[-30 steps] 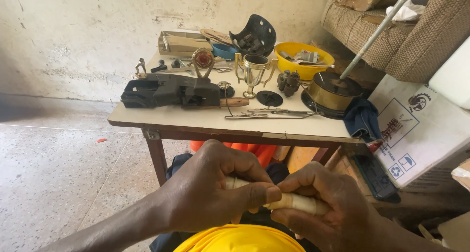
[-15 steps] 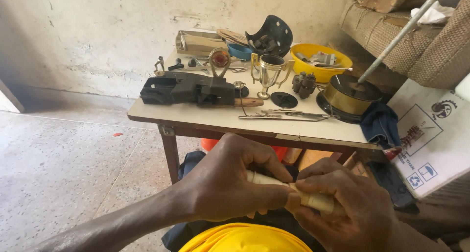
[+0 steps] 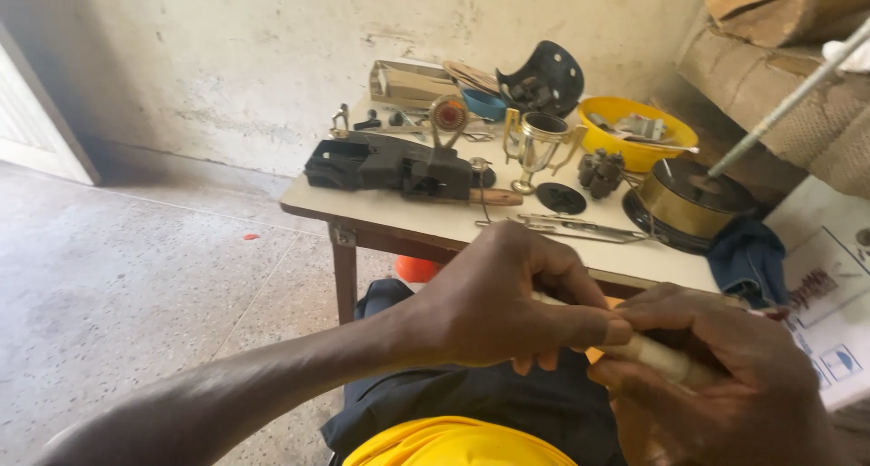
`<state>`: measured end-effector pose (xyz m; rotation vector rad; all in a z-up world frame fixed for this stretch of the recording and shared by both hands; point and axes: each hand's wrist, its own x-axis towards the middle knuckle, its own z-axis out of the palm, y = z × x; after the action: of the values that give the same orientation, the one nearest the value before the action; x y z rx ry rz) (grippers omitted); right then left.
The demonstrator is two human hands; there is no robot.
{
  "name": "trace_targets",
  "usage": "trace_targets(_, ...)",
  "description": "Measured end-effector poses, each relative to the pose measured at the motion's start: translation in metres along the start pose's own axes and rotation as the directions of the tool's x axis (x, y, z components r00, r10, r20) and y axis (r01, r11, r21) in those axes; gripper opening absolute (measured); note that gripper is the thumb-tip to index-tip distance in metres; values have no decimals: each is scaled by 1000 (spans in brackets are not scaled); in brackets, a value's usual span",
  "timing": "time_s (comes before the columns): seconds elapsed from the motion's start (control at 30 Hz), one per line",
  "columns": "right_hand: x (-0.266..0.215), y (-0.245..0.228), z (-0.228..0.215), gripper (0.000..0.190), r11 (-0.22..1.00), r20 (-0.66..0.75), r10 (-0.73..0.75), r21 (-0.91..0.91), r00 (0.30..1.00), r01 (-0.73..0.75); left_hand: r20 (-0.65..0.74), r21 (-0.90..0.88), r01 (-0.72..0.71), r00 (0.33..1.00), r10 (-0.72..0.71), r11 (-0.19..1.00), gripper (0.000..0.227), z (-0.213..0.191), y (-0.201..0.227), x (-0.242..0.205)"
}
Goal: The person retrieves small cylindrical pipe segments from a black container on a cluttered table, then joins two segments together by hand. The person rotates and aligns the joined segments to check the fit, then places the assembled piece on the table.
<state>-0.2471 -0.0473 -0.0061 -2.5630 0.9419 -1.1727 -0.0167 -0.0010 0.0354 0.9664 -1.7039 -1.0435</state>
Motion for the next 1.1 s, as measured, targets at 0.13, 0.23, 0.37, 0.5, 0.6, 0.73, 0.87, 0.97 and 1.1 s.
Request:
trace_targets(0.13, 4, 2, -2, 47, 993, 18, -28, -111, 999, 30, 65, -71, -79, 994, 84, 994, 28, -3, -6, 8)
trace_targets(0.23, 5, 23, 1, 40, 980, 77, 99, -183, 992, -83, 43, -13, -65, 997, 66, 998, 28, -3, -7, 8)
trace_targets(0.37, 8, 31, 1, 39, 981, 166, 160, -139, 973, -138, 2, 84, -82, 997, 82, 993, 25, -2, -6, 5)
trace_targets(0.5, 12, 14, -1, 33, 974, 148, 203, -129, 968, -185, 11, 43, -117, 993, 117, 992, 29, -5, -7, 7)
trace_targets(0.6, 14, 15, -2, 35, 976, 147, 205, -110, 968, -190, 38, 4, -147, 988, 147, 989, 31, -8, -11, 8)
trace_targets(0.73, 11, 8, -5, 40, 987, 79, 127, -107, 989, -118, 21, -70, -101, 995, 102, 992, 29, -5, -5, 6)
trace_targets(0.87, -1, 5, 2, 55, 980, -23, 201, -7, 979, -201, 37, -121, -130, 990, 135, 984, 32, -7, -8, 6)
trace_targets(0.97, 0, 17, 0, 40, 999, 18, 53, 7, 998, -53, 49, -122, -102, 993, 108, 987, 26, -7, -5, 5)
trace_targets(1.1, 4, 26, -2, 40, 998, 93, 18, -63, 995, -13, 0, 49, -20, 1000, 20, 999, 28, -6, 0, 5)
